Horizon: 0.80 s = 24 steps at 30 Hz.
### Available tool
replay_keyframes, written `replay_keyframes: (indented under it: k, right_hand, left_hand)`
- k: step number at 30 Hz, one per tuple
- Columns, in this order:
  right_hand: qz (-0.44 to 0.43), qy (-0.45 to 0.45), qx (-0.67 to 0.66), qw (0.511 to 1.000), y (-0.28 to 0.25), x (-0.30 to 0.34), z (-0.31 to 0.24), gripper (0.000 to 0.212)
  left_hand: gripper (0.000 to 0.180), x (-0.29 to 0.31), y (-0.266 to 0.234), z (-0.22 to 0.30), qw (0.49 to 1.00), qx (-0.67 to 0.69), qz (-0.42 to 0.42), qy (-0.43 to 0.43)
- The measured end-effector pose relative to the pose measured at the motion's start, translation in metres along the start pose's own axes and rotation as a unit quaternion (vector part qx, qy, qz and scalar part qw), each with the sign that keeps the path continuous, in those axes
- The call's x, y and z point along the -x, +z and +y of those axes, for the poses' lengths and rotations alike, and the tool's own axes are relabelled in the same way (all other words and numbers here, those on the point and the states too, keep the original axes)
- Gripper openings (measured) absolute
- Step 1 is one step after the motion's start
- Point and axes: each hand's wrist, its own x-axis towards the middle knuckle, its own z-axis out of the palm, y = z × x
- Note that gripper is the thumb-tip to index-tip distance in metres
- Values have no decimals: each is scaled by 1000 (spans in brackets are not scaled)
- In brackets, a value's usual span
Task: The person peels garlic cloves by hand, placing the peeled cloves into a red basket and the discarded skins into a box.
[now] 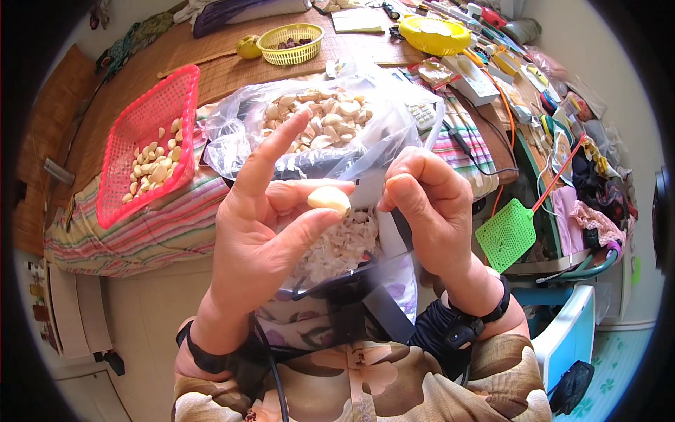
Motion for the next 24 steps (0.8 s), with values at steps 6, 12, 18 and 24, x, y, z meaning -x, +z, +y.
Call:
replay_keyframes:
  k: [6, 12, 18, 24]
  right_hand:
    - [30, -18, 79, 996, 5, -2, -5, 18]
    - [4, 2, 63, 998, 7, -4, -10, 24]
    - [-15, 12, 56, 998, 6, -6, -8, 23]
    - [-10, 6, 85, 996, -3, -5, -8, 24]
  left_hand:
    - [68, -11, -27, 13, 978, -156, 104, 89]
    - [61, -18, -152, 34, 809, -442, 360, 145]
    - [53, -23, -158, 17, 598, -683, 368, 200]
    - [32, -37, -90, -1, 912, -363, 166, 96]
